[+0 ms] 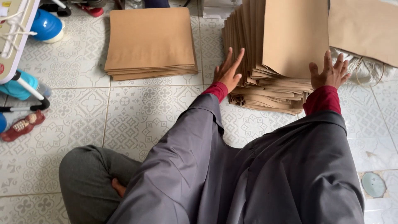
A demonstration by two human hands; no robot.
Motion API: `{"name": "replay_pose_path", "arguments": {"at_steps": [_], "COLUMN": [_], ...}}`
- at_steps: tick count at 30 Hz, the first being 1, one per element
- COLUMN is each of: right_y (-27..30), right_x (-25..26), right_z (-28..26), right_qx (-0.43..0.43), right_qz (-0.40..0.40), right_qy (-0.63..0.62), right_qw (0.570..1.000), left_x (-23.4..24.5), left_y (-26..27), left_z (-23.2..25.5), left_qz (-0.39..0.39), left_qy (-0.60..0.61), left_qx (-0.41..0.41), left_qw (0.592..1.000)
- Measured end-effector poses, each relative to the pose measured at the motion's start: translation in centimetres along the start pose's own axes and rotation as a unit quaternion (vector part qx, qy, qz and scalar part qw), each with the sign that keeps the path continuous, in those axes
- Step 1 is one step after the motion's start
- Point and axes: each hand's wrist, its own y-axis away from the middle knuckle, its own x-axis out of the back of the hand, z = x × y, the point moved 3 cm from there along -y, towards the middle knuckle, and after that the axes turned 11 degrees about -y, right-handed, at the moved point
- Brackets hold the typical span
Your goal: Folding brown paper sheets into bags and stacking them on the floor.
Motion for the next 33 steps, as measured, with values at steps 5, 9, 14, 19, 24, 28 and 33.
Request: {"name": "replay_pose_path", "arguments": {"at_steps": [5,9,14,19,24,28,33], "right_y": [0.0,1.3,0.8,2.4,4.3,5.0,5.7], "right_x": [0.8,0.8,-4.7,-14.1,-25.9,-33.8,-38.1], "right_z": [-3.6,-10.6,-18.7,-26.1,-28.4,-28.0,-29.8], "right_qx": [0.085,0.127,0.239,0.303,0.285,0.18,0.098], "right_qz": [0.03,-0.004,-0.005,-0.074,-0.149,-0.23,-0.234], "right_qy": [0.004,0.024,0.023,0.083,0.08,0.109,0.079], "right_qw": [0.996,0.992,0.971,0.947,0.944,0.95,0.964], "left_x": [4.9,9.0,14.0,17.9,19.3,18.7,17.5], "left_y": [2.0,4.6,9.0,13.7,16.4,16.2,13.9], "left_z": [-8.0,-16.9,-27.9,-35.2,-41.0,-45.5,-49.0], "left_qz": [0.044,0.086,0.133,0.096,0.065,0.057,0.077], "left_qy": [-0.031,-0.092,-0.15,-0.16,-0.163,-0.185,-0.154], "left_qx": [0.051,0.133,0.227,0.337,0.397,0.405,0.394], "left_qw": [0.997,0.983,0.953,0.923,0.901,0.894,0.903]}}
